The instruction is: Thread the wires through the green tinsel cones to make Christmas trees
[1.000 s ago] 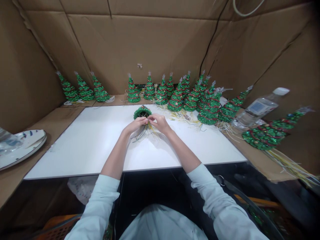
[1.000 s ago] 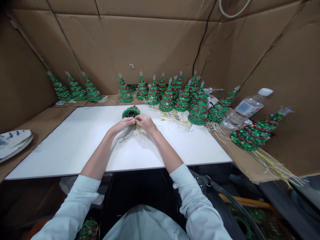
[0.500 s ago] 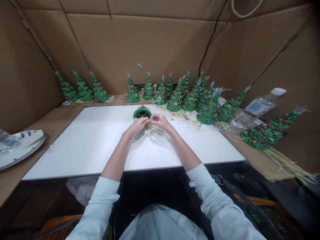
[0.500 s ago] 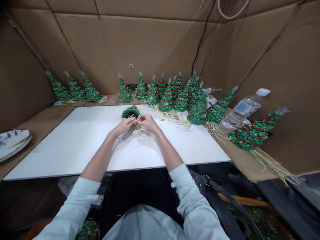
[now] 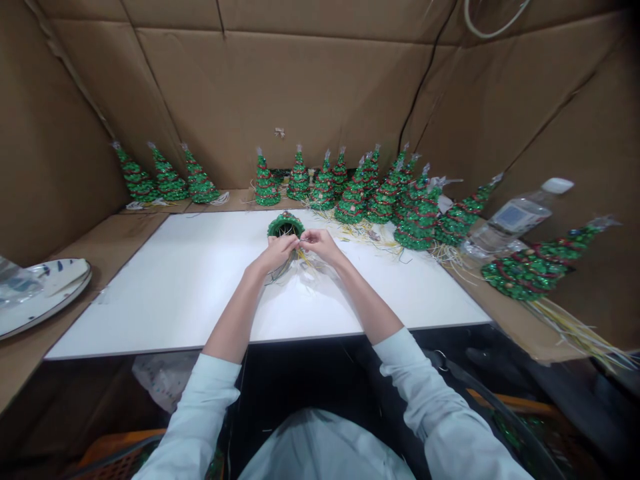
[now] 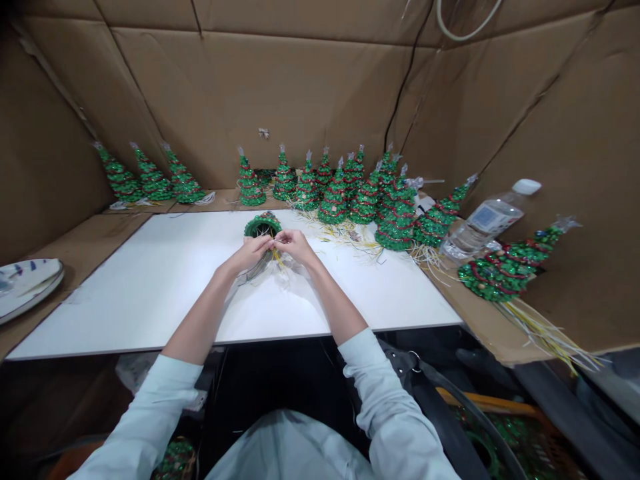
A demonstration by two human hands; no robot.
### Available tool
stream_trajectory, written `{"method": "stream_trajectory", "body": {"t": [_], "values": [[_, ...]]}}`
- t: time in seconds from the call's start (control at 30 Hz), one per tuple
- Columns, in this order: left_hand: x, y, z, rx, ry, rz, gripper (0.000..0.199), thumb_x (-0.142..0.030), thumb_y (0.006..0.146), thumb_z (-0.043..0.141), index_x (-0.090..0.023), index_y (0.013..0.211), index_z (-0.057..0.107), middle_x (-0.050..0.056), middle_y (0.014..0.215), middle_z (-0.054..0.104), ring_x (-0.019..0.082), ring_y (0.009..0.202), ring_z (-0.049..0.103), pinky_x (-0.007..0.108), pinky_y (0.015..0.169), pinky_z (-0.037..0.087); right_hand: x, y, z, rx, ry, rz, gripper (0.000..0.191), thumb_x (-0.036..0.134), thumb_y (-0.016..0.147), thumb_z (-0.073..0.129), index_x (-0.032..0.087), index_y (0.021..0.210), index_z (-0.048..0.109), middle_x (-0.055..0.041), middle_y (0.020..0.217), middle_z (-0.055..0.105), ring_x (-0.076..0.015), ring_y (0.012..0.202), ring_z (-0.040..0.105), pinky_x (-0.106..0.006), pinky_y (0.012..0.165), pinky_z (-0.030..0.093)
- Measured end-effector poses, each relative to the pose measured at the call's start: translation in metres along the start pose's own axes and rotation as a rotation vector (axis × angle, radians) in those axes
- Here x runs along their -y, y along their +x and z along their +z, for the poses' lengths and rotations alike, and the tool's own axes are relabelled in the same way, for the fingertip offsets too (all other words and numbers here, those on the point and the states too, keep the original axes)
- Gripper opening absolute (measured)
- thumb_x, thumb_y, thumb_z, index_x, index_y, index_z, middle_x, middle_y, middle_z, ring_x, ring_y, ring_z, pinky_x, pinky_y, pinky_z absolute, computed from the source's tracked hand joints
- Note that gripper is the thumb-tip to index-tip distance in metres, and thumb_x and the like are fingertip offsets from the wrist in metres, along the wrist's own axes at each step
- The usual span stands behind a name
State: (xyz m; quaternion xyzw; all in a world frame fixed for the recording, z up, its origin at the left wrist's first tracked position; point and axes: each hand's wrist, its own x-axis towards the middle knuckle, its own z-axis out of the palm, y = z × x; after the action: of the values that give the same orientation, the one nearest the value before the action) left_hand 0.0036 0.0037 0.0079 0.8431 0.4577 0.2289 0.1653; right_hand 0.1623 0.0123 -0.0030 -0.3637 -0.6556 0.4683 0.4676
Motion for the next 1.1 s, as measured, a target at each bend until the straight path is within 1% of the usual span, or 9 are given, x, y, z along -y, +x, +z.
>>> {"method": "stream_trajectory", "body": {"t": [0.2, 0.33, 0.47, 0.63, 0.7, 0.8, 0.93, 1.1], "values": [[0.002, 0.001, 0.003, 0.015, 0.053, -0.008, 0.031, -0.03, 0.09, 0.025, -0.018, 0.071, 0.047, 0.001, 0.071, 0.053, 0.018, 0.077, 0.048, 0.035, 0.08, 0.026, -0.004, 0.001, 0.0, -0.016, -0.067, 0.003, 0.021, 0.03, 0.056, 0.063, 0.014, 0.067, 0.055, 0.0043, 0.057, 0.053, -0.0061, 0.05, 0.047, -0.02, 0.051, 0.038], [0.004, 0.001, 0.006, 0.008, 0.054, 0.015, 0.029, -0.028, 0.09, 0.027, -0.018, 0.071, 0.047, 0.001, 0.072, 0.054, 0.018, 0.077, 0.048, 0.035, 0.08, 0.025, -0.004, 0.001, -0.001, -0.029, -0.099, 0.015, 0.021, 0.03, 0.055, 0.064, 0.014, 0.067, 0.055, 0.0046, 0.056, 0.053, -0.0067, 0.051, 0.047, -0.02, 0.052, 0.038], [0.001, 0.001, 0.005, -0.006, 0.031, -0.004, 0.028, -0.027, 0.089, 0.027, -0.018, 0.072, 0.046, 0.001, 0.071, 0.053, 0.018, 0.076, 0.049, 0.036, 0.082, 0.025, 0.001, 0.0, 0.002, -0.037, -0.023, 0.053, 0.02, 0.027, 0.053, 0.063, 0.014, 0.065, 0.054, 0.0049, 0.054, 0.053, -0.006, 0.048, 0.046, -0.02, 0.05, 0.037], [-0.008, 0.002, 0.002, -0.034, -0.022, -0.047, 0.027, -0.028, 0.089, 0.027, -0.019, 0.071, 0.044, -0.001, 0.066, 0.051, 0.017, 0.072, 0.048, 0.034, 0.081, 0.027, 0.012, 0.0, 0.001, -0.069, 0.078, 0.04, 0.015, 0.024, 0.054, 0.06, 0.014, 0.064, 0.056, 0.0039, 0.053, 0.055, -0.0048, 0.046, 0.044, -0.019, 0.048, 0.036], [-0.009, 0.002, 0.001, -0.037, -0.023, -0.051, 0.027, -0.028, 0.089, 0.027, -0.019, 0.07, 0.043, -0.001, 0.065, 0.05, 0.017, 0.072, 0.048, 0.033, 0.08, 0.028, 0.014, 0.0, -0.001, -0.052, 0.087, 0.066, 0.017, 0.025, 0.053, 0.063, 0.014, 0.063, 0.055, 0.0045, 0.051, 0.054, -0.0045, 0.044, 0.043, -0.019, 0.045, 0.035], [-0.009, 0.003, 0.002, -0.043, -0.008, -0.059, 0.026, -0.028, 0.089, 0.027, -0.019, 0.069, 0.042, 0.0, 0.066, 0.05, 0.017, 0.073, 0.047, 0.033, 0.08, 0.028, 0.014, 0.0, -0.002, -0.021, 0.112, 0.112, 0.025, 0.027, 0.048, 0.071, 0.014, 0.063, 0.054, 0.0051, 0.051, 0.053, -0.0046, 0.044, 0.043, -0.019, 0.044, 0.035], [-0.008, 0.002, 0.002, -0.053, 0.0, -0.056, 0.025, -0.027, 0.088, 0.028, -0.019, 0.069, 0.041, 0.001, 0.068, 0.05, 0.018, 0.074, 0.047, 0.034, 0.08, 0.028, 0.011, 0.0, 0.0, -0.03, 0.163, 0.132, 0.037, 0.031, 0.041, 0.078, 0.014, 0.063, 0.054, 0.0042, 0.055, 0.055, -0.0055, 0.048, 0.047, -0.019, 0.046, 0.037], [-0.008, 0.002, 0.003, -0.053, -0.005, -0.06, 0.023, -0.024, 0.087, 0.029, -0.019, 0.069, 0.042, 0.001, 0.068, 0.051, 0.018, 0.074, 0.046, 0.035, 0.08, 0.028, 0.012, 0.0, 0.003, -0.042, 0.169, 0.114, 0.038, 0.035, 0.04, 0.079, 0.014, 0.062, 0.056, 0.002, 0.058, 0.058, -0.0065, 0.051, 0.049, -0.019, 0.047, 0.038]]}}
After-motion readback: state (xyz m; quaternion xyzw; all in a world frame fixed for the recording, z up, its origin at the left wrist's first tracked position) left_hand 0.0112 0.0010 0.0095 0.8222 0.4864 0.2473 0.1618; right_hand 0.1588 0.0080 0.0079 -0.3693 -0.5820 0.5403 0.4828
